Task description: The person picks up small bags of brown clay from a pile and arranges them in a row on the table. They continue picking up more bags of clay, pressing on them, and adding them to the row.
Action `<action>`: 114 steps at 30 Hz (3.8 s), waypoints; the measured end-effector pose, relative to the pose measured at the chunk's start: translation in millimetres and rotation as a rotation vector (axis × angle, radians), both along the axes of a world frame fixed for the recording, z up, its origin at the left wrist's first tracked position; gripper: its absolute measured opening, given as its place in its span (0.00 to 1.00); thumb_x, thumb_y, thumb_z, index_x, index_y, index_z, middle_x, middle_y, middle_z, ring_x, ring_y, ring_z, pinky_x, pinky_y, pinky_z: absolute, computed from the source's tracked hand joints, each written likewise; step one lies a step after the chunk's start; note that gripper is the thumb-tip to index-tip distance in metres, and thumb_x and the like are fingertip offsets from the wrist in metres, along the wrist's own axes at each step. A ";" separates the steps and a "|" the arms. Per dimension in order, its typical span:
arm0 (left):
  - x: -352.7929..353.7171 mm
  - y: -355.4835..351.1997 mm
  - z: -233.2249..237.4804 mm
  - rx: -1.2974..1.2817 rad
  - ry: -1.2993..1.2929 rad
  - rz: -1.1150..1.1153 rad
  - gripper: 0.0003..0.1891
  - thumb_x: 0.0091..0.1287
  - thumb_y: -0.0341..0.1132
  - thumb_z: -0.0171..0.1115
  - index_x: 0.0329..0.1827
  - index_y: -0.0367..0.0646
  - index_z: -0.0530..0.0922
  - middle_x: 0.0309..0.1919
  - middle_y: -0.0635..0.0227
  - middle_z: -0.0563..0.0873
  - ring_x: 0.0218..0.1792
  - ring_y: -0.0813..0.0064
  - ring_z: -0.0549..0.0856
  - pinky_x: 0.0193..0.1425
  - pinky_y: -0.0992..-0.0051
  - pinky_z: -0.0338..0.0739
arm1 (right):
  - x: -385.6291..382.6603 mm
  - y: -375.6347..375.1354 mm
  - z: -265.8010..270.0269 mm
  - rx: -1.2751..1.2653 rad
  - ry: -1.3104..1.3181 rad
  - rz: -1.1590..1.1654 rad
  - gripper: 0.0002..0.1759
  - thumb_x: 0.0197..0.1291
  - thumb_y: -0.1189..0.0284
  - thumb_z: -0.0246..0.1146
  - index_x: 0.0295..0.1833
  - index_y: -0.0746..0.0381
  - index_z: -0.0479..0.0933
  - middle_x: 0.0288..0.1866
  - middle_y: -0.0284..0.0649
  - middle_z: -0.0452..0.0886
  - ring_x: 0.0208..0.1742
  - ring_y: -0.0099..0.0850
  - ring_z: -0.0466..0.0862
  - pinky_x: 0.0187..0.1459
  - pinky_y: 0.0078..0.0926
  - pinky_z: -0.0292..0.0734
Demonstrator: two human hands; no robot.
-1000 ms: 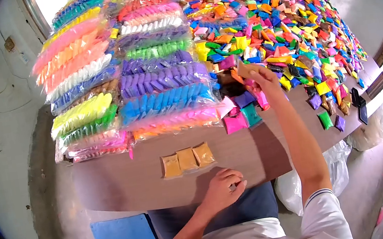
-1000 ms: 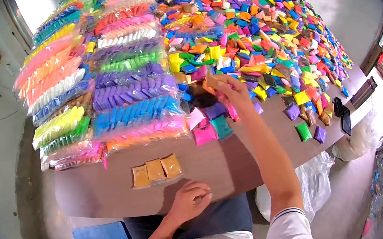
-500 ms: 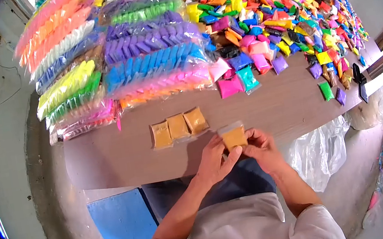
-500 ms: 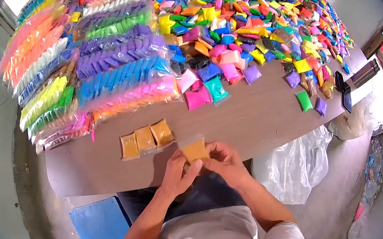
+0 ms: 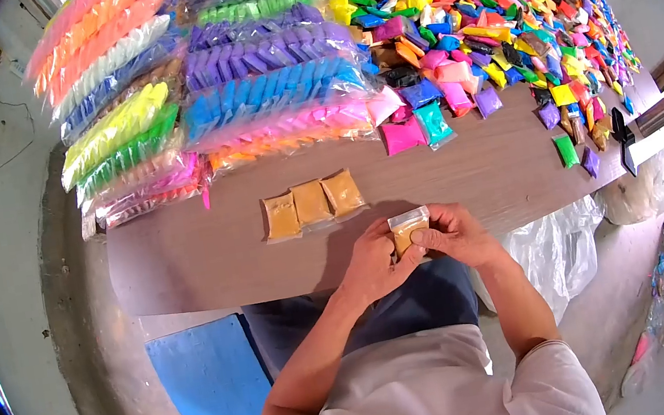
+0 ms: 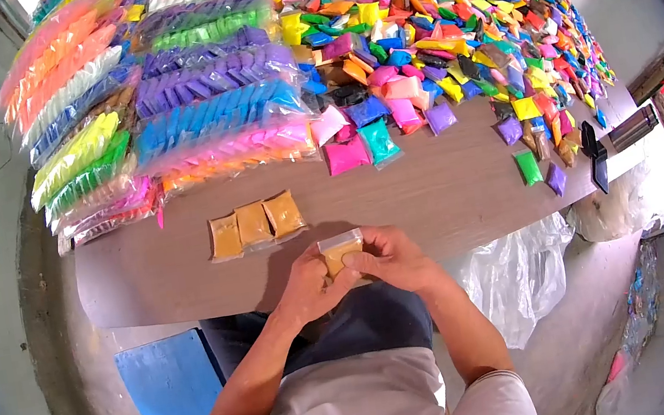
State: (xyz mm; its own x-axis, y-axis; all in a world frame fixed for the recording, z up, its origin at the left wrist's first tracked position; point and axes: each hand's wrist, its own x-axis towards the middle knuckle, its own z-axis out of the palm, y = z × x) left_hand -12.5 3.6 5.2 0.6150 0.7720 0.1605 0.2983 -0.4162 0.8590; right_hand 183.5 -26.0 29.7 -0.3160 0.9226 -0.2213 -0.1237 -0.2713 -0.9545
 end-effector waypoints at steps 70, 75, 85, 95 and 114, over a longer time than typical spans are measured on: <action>5.9 0.6 3.3 0.106 -0.159 0.001 0.10 0.71 0.35 0.60 0.38 0.36 0.81 0.39 0.60 0.86 0.43 0.56 0.82 0.51 0.63 0.77 | -2.5 52.9 -3.9 0.342 -0.274 -0.326 0.13 0.66 0.76 0.66 0.54 0.67 0.83 0.47 0.37 0.86 0.44 0.21 0.84 0.46 0.23 0.80; 6.6 -0.7 -3.6 0.137 -0.163 0.018 0.08 0.66 0.33 0.65 0.32 0.38 0.81 0.38 0.63 0.86 0.43 0.58 0.83 0.49 0.64 0.78 | -22.5 72.6 -23.7 0.944 -0.813 -0.251 0.19 0.58 0.78 0.68 0.56 0.62 0.82 0.53 0.47 0.81 0.47 0.44 0.84 0.49 0.33 0.81; 6.3 0.2 -0.7 0.175 -0.091 -0.009 0.10 0.63 0.34 0.68 0.28 0.38 0.79 0.37 0.65 0.87 0.43 0.61 0.84 0.50 0.65 0.78 | -7.2 69.0 -7.7 1.028 -0.886 -0.095 0.17 0.54 0.76 0.69 0.51 0.61 0.83 0.53 0.44 0.80 0.50 0.46 0.81 0.51 0.37 0.79; 7.0 -2.5 1.4 0.197 -0.086 0.030 0.09 0.62 0.34 0.68 0.27 0.38 0.80 0.40 0.64 0.88 0.44 0.61 0.84 0.51 0.66 0.79 | -7.1 97.2 20.5 0.996 -0.882 -0.256 0.13 0.55 0.84 0.63 0.46 0.64 0.82 0.46 0.45 0.83 0.47 0.46 0.84 0.46 0.36 0.80; 7.8 -2.8 4.3 0.145 -0.057 0.008 0.09 0.64 0.32 0.69 0.28 0.39 0.80 0.40 0.66 0.87 0.42 0.60 0.84 0.49 0.65 0.79 | 34.6 291.3 -10.1 0.655 -1.464 -0.418 0.14 0.59 0.74 0.59 0.51 0.64 0.79 0.48 0.53 0.83 0.57 0.49 0.82 0.55 0.45 0.79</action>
State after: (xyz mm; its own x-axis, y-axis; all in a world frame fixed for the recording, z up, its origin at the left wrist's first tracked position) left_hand -4.7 0.8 9.4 0.5954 0.7432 0.3052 0.2545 -0.5348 0.8057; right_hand 218.2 265.3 19.6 0.0743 0.9353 0.3460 0.9677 0.0162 -0.2517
